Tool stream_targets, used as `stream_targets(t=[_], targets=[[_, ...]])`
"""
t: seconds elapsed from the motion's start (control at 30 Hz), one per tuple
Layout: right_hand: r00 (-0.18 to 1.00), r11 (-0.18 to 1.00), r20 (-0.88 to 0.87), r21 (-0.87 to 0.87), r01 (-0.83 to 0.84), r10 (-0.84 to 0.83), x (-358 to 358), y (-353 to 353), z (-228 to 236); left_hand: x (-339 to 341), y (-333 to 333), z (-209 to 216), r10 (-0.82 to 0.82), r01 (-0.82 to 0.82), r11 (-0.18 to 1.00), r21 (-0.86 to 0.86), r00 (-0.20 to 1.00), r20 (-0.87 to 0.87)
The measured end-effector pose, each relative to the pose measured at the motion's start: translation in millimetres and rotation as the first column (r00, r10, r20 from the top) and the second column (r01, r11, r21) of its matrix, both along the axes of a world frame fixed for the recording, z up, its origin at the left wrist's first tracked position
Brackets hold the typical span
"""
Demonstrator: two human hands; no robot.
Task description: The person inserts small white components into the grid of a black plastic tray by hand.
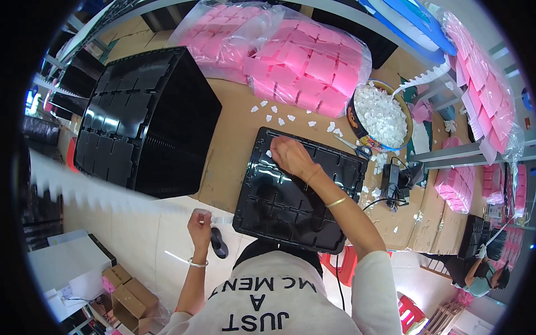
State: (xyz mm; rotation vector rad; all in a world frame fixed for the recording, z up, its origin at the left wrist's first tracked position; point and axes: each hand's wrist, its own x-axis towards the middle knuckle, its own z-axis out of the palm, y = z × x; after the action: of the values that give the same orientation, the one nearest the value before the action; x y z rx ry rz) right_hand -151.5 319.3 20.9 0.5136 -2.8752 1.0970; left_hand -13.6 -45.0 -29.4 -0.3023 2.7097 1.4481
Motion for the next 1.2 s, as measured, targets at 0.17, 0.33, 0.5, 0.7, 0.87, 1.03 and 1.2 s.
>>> stream_targets(t=[0.17, 0.33, 0.5, 0.7, 0.87, 1.03, 1.2], targets=[[0.990, 0.973, -0.130, 0.228, -0.029, 0.060, -29, 10, -22, 1, -14, -1, 0.173, -0.172, 0.984, 0.035, 0.984, -0.032], [0.983, 0.942, -0.164, 0.335, -0.022, 0.081, -39, 8, -38, -14, -52, 6, 0.327, -0.323, 0.945, 0.053, 0.941, -0.084], [0.988, 0.933, -0.132, 0.359, -0.024, 0.076, -35, 4, -33, -23, -104, 23, 0.395, -0.413, 0.910, -0.031, 0.889, -0.232], [0.968, 0.920, -0.220, 0.391, -0.024, 0.119, -34, -5, -39, -11, -65, 51, 0.389, -0.360, 0.913, 0.192, 0.909, -0.148], [0.961, 0.885, -0.201, 0.459, -0.077, 0.188, -21, -7, -35, 18, 10, 84, 0.405, -0.353, 0.893, 0.279, 0.901, -0.154], [0.988, 0.997, -0.155, 0.072, 0.007, 0.005, 42, -24, -1, -3, 81, 104, 0.017, 0.002, 0.908, 0.418, 0.999, -0.043], [0.950, 0.925, -0.045, -0.247, 0.288, -0.308, 73, 52, 40, -112, 121, 93, -0.072, 0.088, 0.855, 0.510, 0.996, -0.051]])
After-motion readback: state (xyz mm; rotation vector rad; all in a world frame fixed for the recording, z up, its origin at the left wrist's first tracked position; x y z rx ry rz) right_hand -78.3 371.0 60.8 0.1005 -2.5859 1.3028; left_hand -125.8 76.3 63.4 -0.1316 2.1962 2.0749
